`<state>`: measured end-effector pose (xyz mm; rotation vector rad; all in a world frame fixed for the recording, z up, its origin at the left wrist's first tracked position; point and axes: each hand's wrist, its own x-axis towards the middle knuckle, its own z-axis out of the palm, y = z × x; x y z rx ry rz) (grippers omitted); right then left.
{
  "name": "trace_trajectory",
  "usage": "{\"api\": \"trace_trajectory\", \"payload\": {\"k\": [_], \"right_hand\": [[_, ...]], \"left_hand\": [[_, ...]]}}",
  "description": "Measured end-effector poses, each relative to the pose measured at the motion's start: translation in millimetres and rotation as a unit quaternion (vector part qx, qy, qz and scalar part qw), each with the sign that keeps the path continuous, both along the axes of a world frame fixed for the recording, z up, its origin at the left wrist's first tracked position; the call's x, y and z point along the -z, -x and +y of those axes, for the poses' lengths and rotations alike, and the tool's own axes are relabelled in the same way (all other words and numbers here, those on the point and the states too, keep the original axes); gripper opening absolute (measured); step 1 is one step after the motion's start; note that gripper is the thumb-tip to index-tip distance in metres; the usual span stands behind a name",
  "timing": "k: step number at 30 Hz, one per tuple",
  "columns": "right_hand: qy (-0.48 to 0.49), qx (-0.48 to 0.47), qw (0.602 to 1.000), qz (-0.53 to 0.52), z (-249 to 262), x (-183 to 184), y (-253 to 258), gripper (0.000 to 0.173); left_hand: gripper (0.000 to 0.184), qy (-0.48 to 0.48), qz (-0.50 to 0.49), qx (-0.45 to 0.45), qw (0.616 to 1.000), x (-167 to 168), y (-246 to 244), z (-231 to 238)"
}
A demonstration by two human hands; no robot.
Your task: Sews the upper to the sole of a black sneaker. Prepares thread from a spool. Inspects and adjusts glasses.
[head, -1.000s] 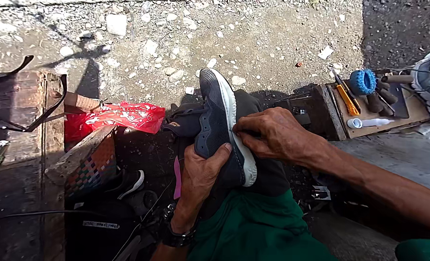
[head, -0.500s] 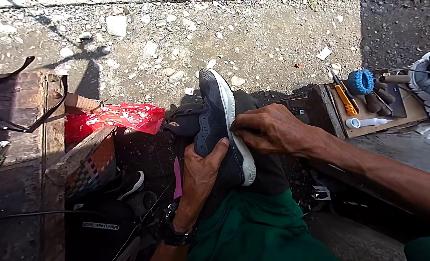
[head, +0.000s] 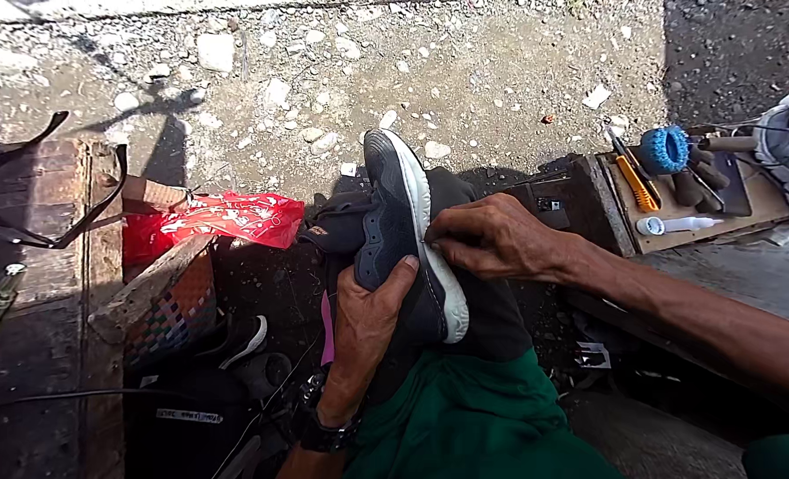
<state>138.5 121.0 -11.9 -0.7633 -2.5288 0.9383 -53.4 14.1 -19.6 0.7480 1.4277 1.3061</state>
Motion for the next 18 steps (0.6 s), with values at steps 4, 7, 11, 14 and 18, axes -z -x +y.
{"api": "trace_trajectory", "payload": {"k": [4,7,11,14,18], "right_hand": [[-0.006,0.005,1.000,-0.005,-1.2,-0.9,0.2,0.022],[-0.027,0.008,0.999,-0.044,-3.4,-8.4,5.3,0.021],[-0.045,0.002,0.995,-0.092,-3.9,-16.2,9.7,0.021],[-0.051,-0.012,0.991,-0.120,-0.2,-20.7,15.7,0.021],[-0.061,-0.030,0.986,-0.151,3.4,-23.9,23.9,0.021]], "left_hand": [[0.007,-0.004,0.006,0.000,1.000,0.2,-0.7,0.8],[0.007,-0.003,0.010,-0.001,1.000,-0.2,0.1,1.0],[0.006,-0.006,0.019,-0.002,1.000,0.5,-2.5,1.8],[0.004,-0.012,0.020,-0.001,1.000,2.5,-2.1,2.9],[0.005,-0.018,0.022,-0.001,1.000,6.6,-1.3,3.0]]}}
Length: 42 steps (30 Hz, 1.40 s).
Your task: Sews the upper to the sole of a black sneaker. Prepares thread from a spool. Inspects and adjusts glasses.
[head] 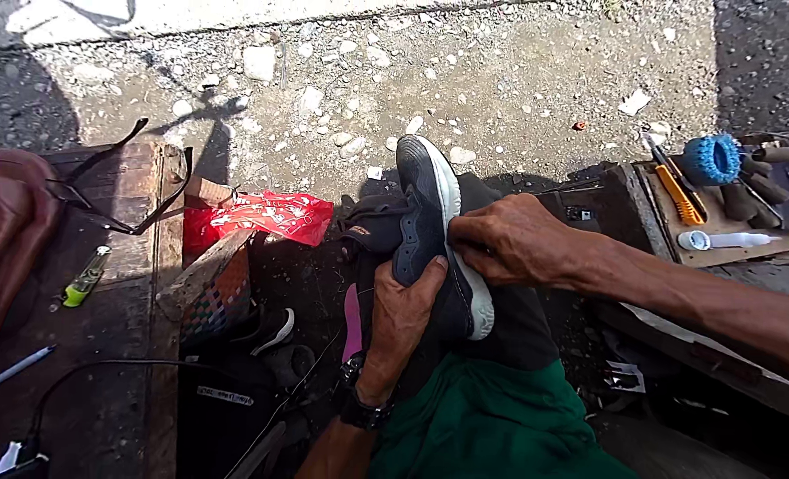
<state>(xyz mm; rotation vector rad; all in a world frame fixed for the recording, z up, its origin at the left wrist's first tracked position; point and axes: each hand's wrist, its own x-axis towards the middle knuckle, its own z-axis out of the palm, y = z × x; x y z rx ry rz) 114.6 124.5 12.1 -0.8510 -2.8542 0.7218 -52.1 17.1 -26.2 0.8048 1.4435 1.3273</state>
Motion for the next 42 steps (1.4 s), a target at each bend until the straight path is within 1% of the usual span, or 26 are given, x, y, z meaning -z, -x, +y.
{"api": "trace_trajectory", "payload": {"k": [9,11,13,14,15,16,18,20,21,22,23,24,25,26,27,28,29,30,31,32,33,34,36,37,40,42], "right_hand": [[-0.005,-0.001,1.000,0.002,1.2,6.6,9.2,0.019],[-0.004,-0.009,1.000,-0.008,3.3,-2.1,8.0,0.020],[-0.020,-0.018,0.999,-0.029,3.3,-10.8,8.0,0.021],[-0.034,-0.025,0.999,-0.032,2.1,-11.6,6.9,0.021],[-0.045,-0.027,0.998,-0.027,1.3,-11.1,5.2,0.021],[-0.057,-0.025,0.998,-0.013,0.7,-9.3,3.2,0.022],[-0.085,-0.018,0.996,0.025,1.1,-4.0,0.9,0.023],[-0.111,-0.013,0.992,0.065,2.3,2.4,1.8,0.023],[-0.125,-0.013,0.989,0.080,4.2,5.5,2.7,0.023],[-0.134,-0.010,0.987,0.089,4.7,8.9,2.5,0.024],[-0.141,-0.006,0.985,0.095,5.1,12.1,1.5,0.024],[-0.144,-0.003,0.985,0.097,6.2,14.5,0.3,0.025],[-0.142,0.000,0.985,0.094,7.0,15.9,-1.0,0.025],[-0.139,0.003,0.986,0.092,6.9,16.8,-2.3,0.025],[-0.130,0.006,0.987,0.090,6.5,16.6,-3.8,0.024],[-0.121,0.009,0.989,0.088,6.1,16.4,-5.2,0.024],[-0.111,0.009,0.990,0.085,6.0,16.3,-6.9,0.023],[-0.103,0.010,0.991,0.082,6.5,16.1,-8.5,0.023],[-0.101,0.009,0.992,0.081,7.4,16.3,-9.4,0.023],[-0.100,0.007,0.992,0.082,7.8,16.9,-10.4,0.023],[-0.103,0.006,0.991,0.083,8.1,17.8,-11.2,0.024],[-0.108,0.005,0.990,0.086,8.5,19.2,-12.3,0.024],[-0.112,0.002,0.989,0.092,9.6,19.5,-14.2,0.024],[-0.111,-0.002,0.990,0.092,9.7,19.8,-13.8,0.024],[-0.086,-0.013,0.992,0.087,9.2,16.1,-11.8,0.022],[-0.053,-0.016,0.996,0.069,8.1,10.4,-11.5,0.021]], "left_hand": [[0.006,-0.014,0.004,0.010,1.000,2.7,2.6,1.6],[0.013,-0.012,0.000,0.062,0.998,-6.3,12.5,0.6],[0.033,-0.003,-0.004,0.167,0.986,-15.7,36.5,-3.5],[0.039,0.005,-0.008,0.215,0.977,-19.2,50.8,-7.9],[0.036,0.011,-0.003,0.246,0.969,-21.1,64.8,-13.2],[0.027,0.007,0.018,0.258,0.966,-21.5,76.6,-19.3],[0.013,-0.055,0.082,0.225,0.969,-17.3,90.8,-30.6],[0.011,-0.147,0.120,0.171,0.967,-10.0,93.0,-38.1],[0.011,-0.191,0.095,0.152,0.965,-5.8,91.5,-39.4],[0.012,-0.231,0.033,0.142,0.962,0.1,87.7,-40.2],[0.010,-0.264,-0.068,0.146,0.951,6.6,81.7,-40.4],[0.009,-0.282,-0.189,0.159,0.927,11.3,74.6,-39.4],[0.011,-0.281,-0.304,0.172,0.894,14.1,68.0,-38.8],[0.012,-0.267,-0.382,0.178,0.866,17.7,63.4,-38.8],[0.013,-0.249,-0.402,0.174,0.864,23.1,61.9,-38.3],[0.013,-0.225,-0.358,0.156,0.892,28.4,62.4,-36.6],[0.012,-0.202,-0.256,0.132,0.936,31.6,62.0,-33.4],[0.010,-0.186,-0.126,0.119,0.967,31.7,59.4,-29.3],[0.011,-0.176,-0.004,0.120,0.977,28.2,55.2,-25.0],[0.012,-0.171,0.098,0.122,0.973,22.7,48.7,-21.3],[0.013,-0.172,0.173,0.118,0.963,16.5,40.8,-17.7],[0.014,-0.177,0.224,0.105,0.953,12.0,32.4,-13.3],[0.011,-0.181,0.282,0.074,0.939,10.0,19.6,-3.4],[0.009,-0.178,0.292,0.061,0.938,11.1,16.5,0.0],[0.009,-0.157,0.287,0.034,0.944,12.8,14.2,4.1],[0.013,-0.137,0.287,0.038,0.947,9.9,13.9,4.3]]}}
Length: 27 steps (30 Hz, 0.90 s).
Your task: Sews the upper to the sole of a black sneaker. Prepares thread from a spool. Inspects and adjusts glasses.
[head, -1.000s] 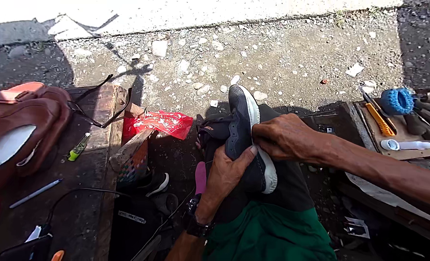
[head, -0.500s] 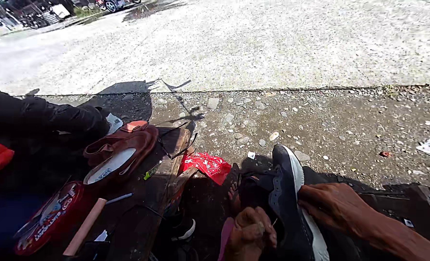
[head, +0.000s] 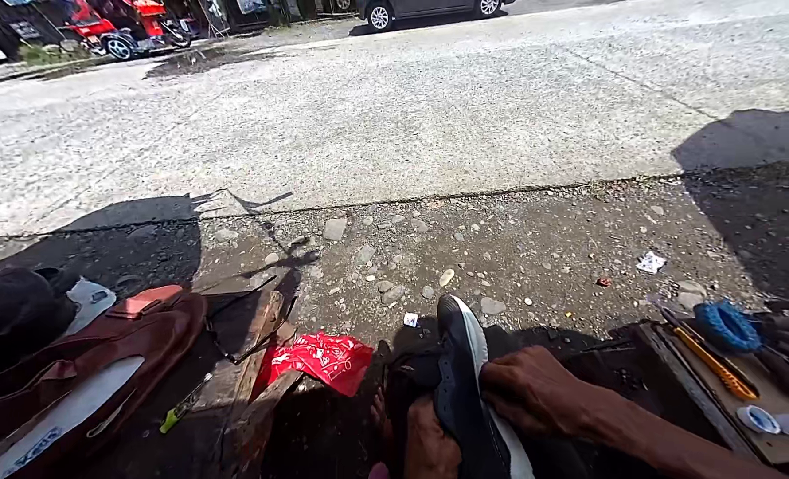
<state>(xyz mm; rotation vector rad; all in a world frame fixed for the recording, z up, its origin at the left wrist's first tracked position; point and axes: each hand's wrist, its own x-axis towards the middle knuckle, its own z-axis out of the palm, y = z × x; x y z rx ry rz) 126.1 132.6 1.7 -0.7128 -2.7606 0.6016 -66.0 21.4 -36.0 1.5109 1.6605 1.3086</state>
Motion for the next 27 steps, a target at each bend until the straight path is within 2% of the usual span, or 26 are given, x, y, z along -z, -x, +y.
{"api": "trace_trajectory", "payload": {"k": [3,7,13,17,21,27], "right_hand": [[0.054,-0.004,0.998,-0.035,-1.4,-8.7,-0.1,0.022],[0.060,0.006,0.997,-0.050,-9.2,-10.2,3.5,0.022],[-0.015,0.048,0.988,-0.143,-35.0,-21.2,18.1,0.018],[-0.087,-0.018,0.981,-0.173,-35.0,-28.2,22.5,0.012],[-0.067,-0.050,0.976,-0.200,-18.6,-36.3,18.3,0.018],[-0.144,-0.005,0.981,-0.130,-20.1,-19.0,-2.2,0.032]], "left_hand": [[0.015,0.005,0.009,0.008,1.000,1.7,-0.1,-0.9],[0.016,0.024,0.000,0.048,0.999,2.6,7.0,-5.3],[0.010,0.027,-0.010,0.067,0.997,11.5,13.3,-11.4],[0.016,0.071,-0.025,0.076,0.994,7.9,17.0,-9.6],[0.019,0.081,-0.066,0.087,0.991,0.0,18.3,-6.7],[0.015,0.045,-0.093,0.082,0.991,1.2,15.4,-5.4]]}}
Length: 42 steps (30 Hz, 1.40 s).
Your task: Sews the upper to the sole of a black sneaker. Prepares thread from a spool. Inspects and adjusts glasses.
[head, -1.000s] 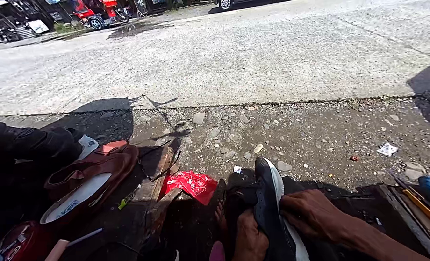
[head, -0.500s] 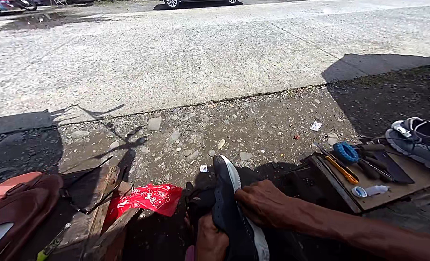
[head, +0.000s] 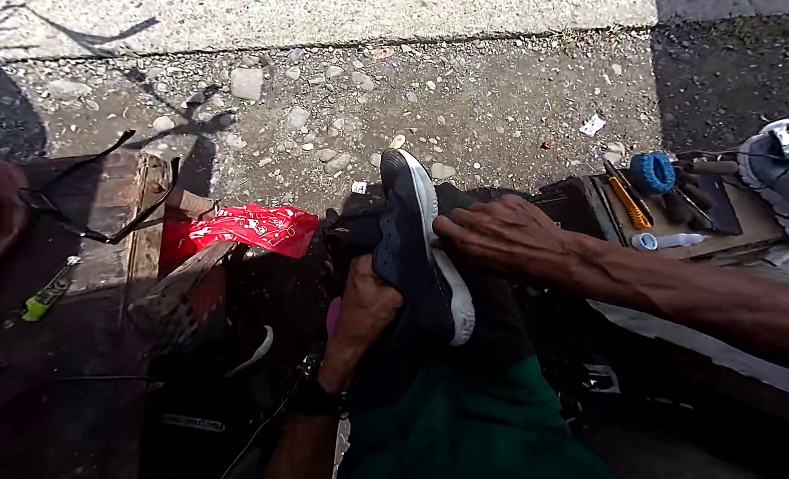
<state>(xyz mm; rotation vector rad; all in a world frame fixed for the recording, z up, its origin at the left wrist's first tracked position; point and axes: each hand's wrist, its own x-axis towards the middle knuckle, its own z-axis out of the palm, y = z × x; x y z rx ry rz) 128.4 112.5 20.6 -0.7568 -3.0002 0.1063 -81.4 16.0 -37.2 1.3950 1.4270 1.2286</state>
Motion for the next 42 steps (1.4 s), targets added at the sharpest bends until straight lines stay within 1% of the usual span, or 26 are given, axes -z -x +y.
{"api": "trace_trajectory", "payload": {"k": [3,4,6,8,10,11,12,14,16,18,20,21,23,24,26,27,28,29,32,34,35,38,42], "right_hand": [[0.019,0.064,0.998,0.004,1.0,-10.2,-13.9,0.033],[0.045,0.089,0.995,0.011,0.6,-8.9,-17.3,0.035],[0.133,0.120,0.982,0.064,-1.1,2.9,-20.3,0.041],[0.257,0.145,0.945,0.139,-4.3,19.1,-22.3,0.045],[0.331,0.163,0.898,0.238,-8.5,32.8,-23.1,0.037],[0.344,0.166,0.879,0.286,-11.0,37.4,-22.5,0.032],[0.342,0.164,0.867,0.324,-12.5,40.8,-20.9,0.029],[0.322,0.155,0.863,0.358,-13.7,46.0,-14.8,0.028],[0.307,0.151,0.858,0.383,-16.3,50.9,-6.0,0.021],[0.326,0.146,0.837,0.414,-20.1,46.5,-2.9,0.019],[0.372,0.136,0.798,0.454,-23.1,32.3,-12.2,0.021],[0.396,0.127,0.770,0.484,-23.3,23.7,-20.3,0.021],[0.445,0.110,0.700,0.548,-23.2,7.6,-33.0,0.021],[0.470,0.103,0.670,0.565,-24.2,2.9,-35.2,0.021],[0.539,0.090,0.622,0.560,-29.3,3.2,-32.8,0.026],[0.569,0.087,0.608,0.547,-32.6,3.2,-31.9,0.028],[0.582,0.089,0.602,0.539,-35.2,0.5,-32.3,0.029],[0.580,0.096,0.607,0.535,-38.1,-4.4,-34.3,0.030],[0.545,0.098,0.634,0.540,-46.2,-16.5,-36.4,0.028],[0.536,0.094,0.638,0.545,-48.7,-14.4,-34.0,0.028],[0.537,0.098,0.636,0.545,-47.1,-11.4,-34.3,0.029],[0.572,0.116,0.607,0.539,-39.3,-4.1,-37.5,0.024],[0.594,0.211,0.600,0.493,-35.2,4.1,-36.0,0.015]], "left_hand": [[0.013,-0.029,0.070,-0.012,0.997,7.2,1.5,-0.2],[0.015,-0.030,0.097,-0.021,0.995,8.3,0.8,-0.7],[0.017,-0.031,0.126,-0.032,0.991,9.3,-0.5,1.2],[0.017,-0.034,0.122,-0.031,0.991,9.3,-0.5,2.6],[0.016,-0.044,0.101,-0.023,0.994,9.7,0.7,2.9],[0.015,-0.049,0.087,-0.018,0.995,10.9,1.3,2.5],[0.013,-0.054,0.073,-0.012,0.996,12.1,2.1,2.6],[0.013,-0.056,0.063,-0.006,0.996,13.3,2.7,2.2],[0.013,-0.061,0.061,-0.003,0.996,13.4,2.1,2.5],[0.015,-0.061,0.063,-0.002,0.996,13.0,2.1,2.5],[0.016,-0.057,0.069,-0.006,0.996,12.5,3.1,1.7],[0.017,-0.054,0.071,-0.008,0.996,12.2,3.5,1.4],[0.016,-0.050,0.068,-0.011,0.996,12.5,2.9,1.0],[0.016,-0.051,0.066,-0.012,0.996,12.9,2.2,1.1],[0.016,-0.061,0.065,-0.010,0.996,13.7,1.1,2.7],[0.016,-0.067,0.066,-0.013,0.996,14.3,0.6,3.4],[0.016,-0.070,0.068,-0.018,0.995,14.5,-0.2,3.7],[0.017,-0.072,0.069,-0.025,0.995,14.3,-1.2,2.8],[0.022,-0.082,0.075,-0.049,0.993,12.3,-5.2,0.9],[0.024,-0.083,0.093,-0.058,0.991,11.9,-6.9,0.2],[0.023,-0.082,0.101,-0.058,0.990,12.3,-6.9,0.2],[0.019,-0.073,0.141,-0.057,0.986,10.3,-4.7,0.4],[0.019,-0.060,0.226,-0.082,0.969,6.8,1.2,-7.2]]}}
